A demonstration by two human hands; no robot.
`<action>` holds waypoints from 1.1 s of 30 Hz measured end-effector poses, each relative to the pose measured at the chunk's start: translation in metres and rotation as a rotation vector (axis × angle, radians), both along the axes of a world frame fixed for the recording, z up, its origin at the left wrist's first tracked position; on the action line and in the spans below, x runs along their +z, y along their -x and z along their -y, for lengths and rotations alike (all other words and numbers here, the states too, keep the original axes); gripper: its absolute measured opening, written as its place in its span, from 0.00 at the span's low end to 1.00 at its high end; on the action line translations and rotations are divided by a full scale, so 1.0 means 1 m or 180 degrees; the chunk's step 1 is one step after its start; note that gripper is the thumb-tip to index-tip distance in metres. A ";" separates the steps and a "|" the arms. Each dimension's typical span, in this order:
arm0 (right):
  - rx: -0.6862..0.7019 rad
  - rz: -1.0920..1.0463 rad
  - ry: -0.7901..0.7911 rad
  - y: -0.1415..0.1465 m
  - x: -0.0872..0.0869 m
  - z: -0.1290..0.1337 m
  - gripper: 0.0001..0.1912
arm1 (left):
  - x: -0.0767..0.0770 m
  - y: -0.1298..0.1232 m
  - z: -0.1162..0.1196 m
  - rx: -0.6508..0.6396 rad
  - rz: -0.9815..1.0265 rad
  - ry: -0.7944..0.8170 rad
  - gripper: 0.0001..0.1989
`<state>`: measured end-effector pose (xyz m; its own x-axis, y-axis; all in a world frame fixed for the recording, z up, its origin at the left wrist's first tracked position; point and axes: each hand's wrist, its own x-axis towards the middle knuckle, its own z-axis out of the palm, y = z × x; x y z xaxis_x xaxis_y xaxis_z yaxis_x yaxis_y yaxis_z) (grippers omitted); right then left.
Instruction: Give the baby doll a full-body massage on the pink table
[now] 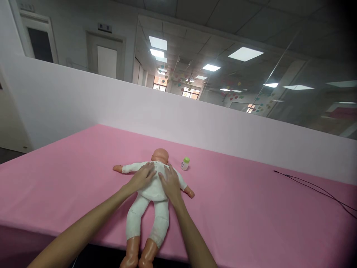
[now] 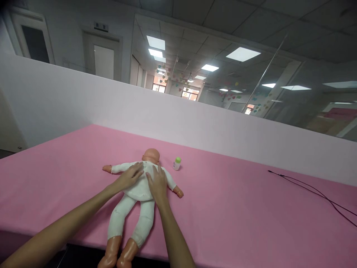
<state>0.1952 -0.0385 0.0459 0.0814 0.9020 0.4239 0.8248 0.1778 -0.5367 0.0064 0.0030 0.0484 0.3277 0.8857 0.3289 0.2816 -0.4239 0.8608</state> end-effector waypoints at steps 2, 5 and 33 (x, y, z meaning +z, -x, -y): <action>0.0299 0.0099 0.0353 0.009 -0.009 -0.008 0.35 | -0.010 -0.010 -0.002 -0.0220 -0.0695 -0.0241 0.31; 0.0490 0.0152 0.0819 0.012 -0.022 -0.015 0.38 | -0.025 -0.012 -0.003 -0.0269 -0.1184 -0.0266 0.34; -0.0437 0.0402 -0.0210 -0.149 -0.004 -0.096 0.30 | 0.009 -0.206 -0.095 -0.0447 0.3025 0.3361 0.36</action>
<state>0.3446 0.0579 0.0418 0.1441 0.8560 0.4964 0.9038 0.0904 -0.4183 0.2121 0.0983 0.0573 0.4646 0.8285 -0.3126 -0.5613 0.5485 0.6197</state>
